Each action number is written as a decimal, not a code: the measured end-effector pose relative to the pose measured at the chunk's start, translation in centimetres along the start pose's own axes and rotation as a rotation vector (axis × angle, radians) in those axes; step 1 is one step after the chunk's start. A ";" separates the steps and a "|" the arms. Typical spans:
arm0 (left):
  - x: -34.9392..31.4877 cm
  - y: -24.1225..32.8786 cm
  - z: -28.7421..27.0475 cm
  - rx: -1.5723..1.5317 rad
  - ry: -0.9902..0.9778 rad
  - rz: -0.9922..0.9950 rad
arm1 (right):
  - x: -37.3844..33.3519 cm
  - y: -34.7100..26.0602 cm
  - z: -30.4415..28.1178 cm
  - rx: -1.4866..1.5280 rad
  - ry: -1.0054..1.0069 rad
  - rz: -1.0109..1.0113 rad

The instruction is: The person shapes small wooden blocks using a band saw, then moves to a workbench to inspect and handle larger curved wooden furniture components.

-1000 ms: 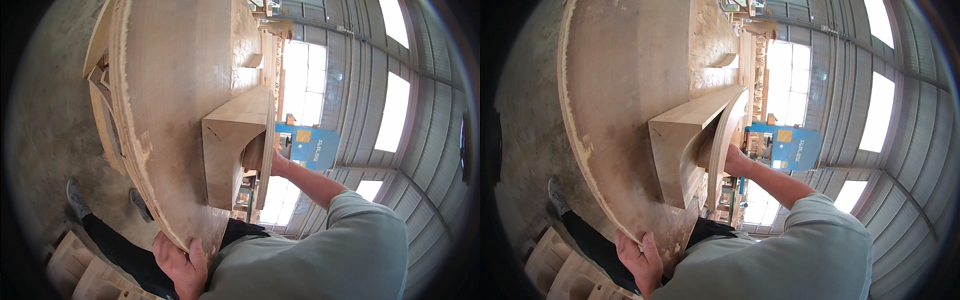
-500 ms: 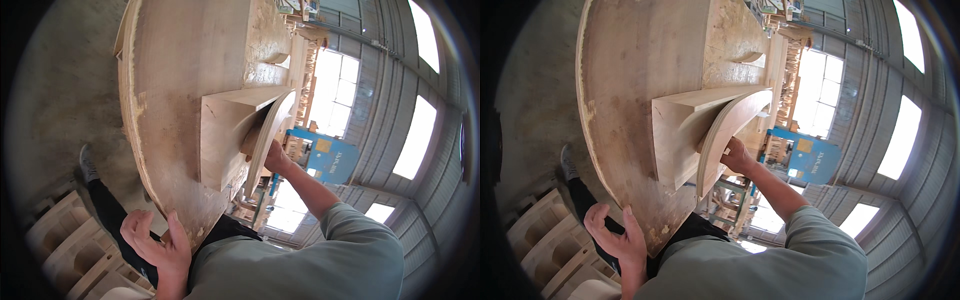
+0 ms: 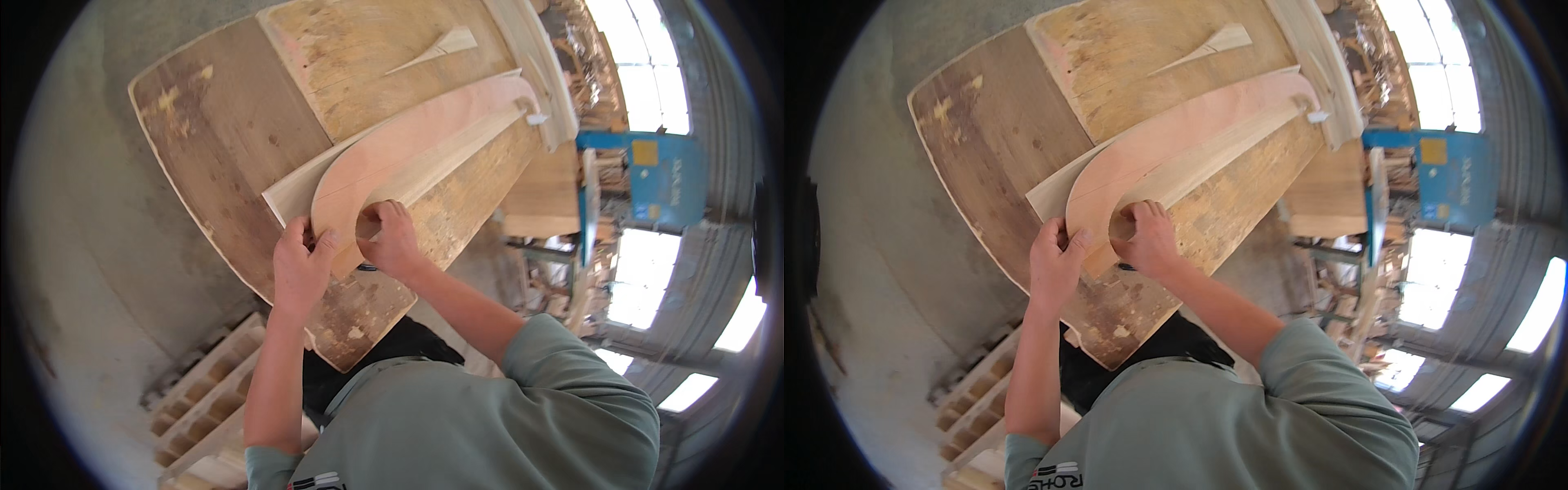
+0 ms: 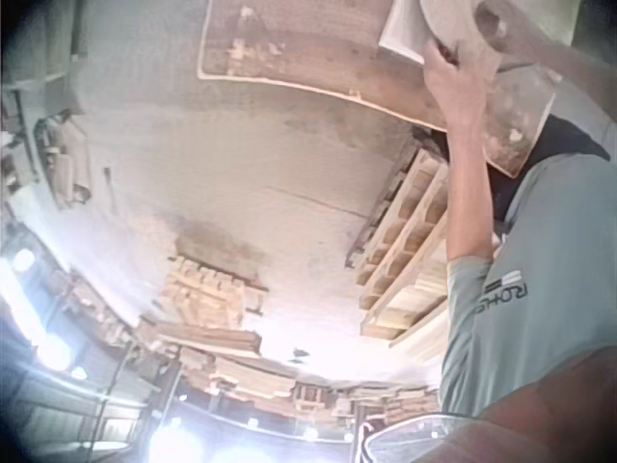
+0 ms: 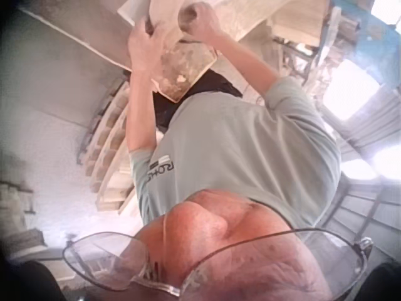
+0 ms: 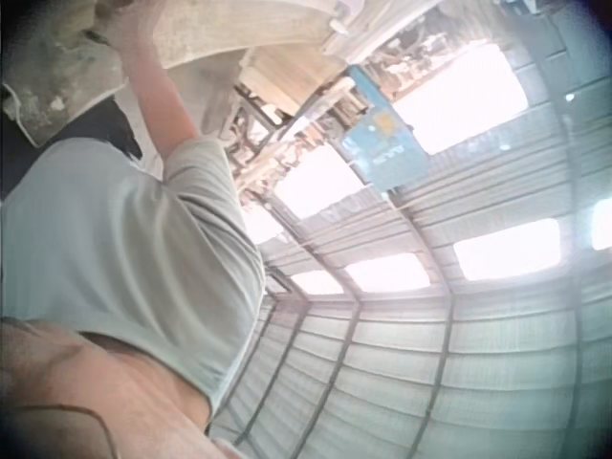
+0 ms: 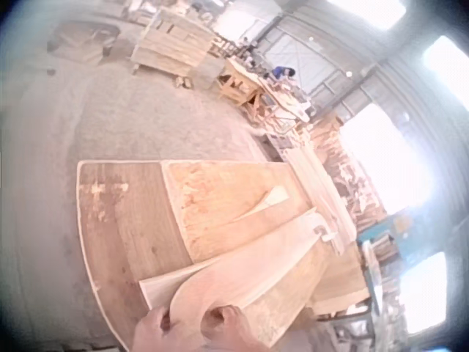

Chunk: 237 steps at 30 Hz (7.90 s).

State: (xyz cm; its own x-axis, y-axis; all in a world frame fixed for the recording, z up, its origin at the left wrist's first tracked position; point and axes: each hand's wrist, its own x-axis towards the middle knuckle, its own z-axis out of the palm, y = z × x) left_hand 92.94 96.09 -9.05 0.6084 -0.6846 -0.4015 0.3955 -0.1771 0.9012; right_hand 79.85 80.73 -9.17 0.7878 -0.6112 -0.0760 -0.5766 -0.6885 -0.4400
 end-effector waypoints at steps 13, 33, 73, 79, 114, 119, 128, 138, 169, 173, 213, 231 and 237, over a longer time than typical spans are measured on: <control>1.6 1.5 -0.3 -0.002 0.217 -0.139 | 0.8 -3.3 0.5 0.054 0.137 0.165; -9.8 3.2 19.0 0.121 0.010 -0.039 | -16.1 9.9 -12.9 1.516 -0.292 0.211; -14.9 -15.3 129.1 0.380 -1.140 -0.424 | -49.0 91.0 -55.1 1.112 1.276 0.816; -13.9 -18.5 139.0 0.414 -1.019 -0.483 | -51.5 102.4 -60.1 1.017 1.120 0.785; 11.0 -17.9 160.8 0.976 -0.509 1.256 | -34.7 150.5 -76.7 0.167 1.048 0.859; 10.7 -17.9 161.2 0.989 -0.493 1.232 | -33.7 152.7 -76.9 0.089 1.052 0.798; 10.8 -17.8 161.3 0.994 -0.498 1.224 | -31.6 153.6 -77.6 0.100 1.050 0.839; 11.0 -17.9 161.2 0.996 -0.498 1.219 | -30.6 154.0 -78.0 0.085 0.983 0.880; 10.8 -17.5 161.3 0.974 -0.501 1.213 | -32.2 152.0 -77.3 0.135 0.956 0.755; 10.9 -17.6 161.3 0.982 -0.504 1.215 | -32.3 151.2 -77.3 0.190 0.947 0.764; 11.0 -17.5 161.1 0.980 -0.511 1.222 | -33.0 150.4 -78.4 0.548 0.942 0.901; 11.0 -17.5 161.1 0.966 -0.484 1.212 | -37.3 153.2 -82.0 1.430 0.796 1.057; 11.2 -17.3 161.0 0.951 -0.502 1.209 | -36.0 153.6 -81.7 1.183 0.795 1.140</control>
State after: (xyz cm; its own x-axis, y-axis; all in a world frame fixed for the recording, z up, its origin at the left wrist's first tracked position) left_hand -17.91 -22.35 -2.89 -0.1187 -0.8580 0.4997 -0.7862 0.3886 0.4805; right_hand -54.78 -34.87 -0.93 -0.3177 -0.7938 -0.5186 0.0202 0.5412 -0.8407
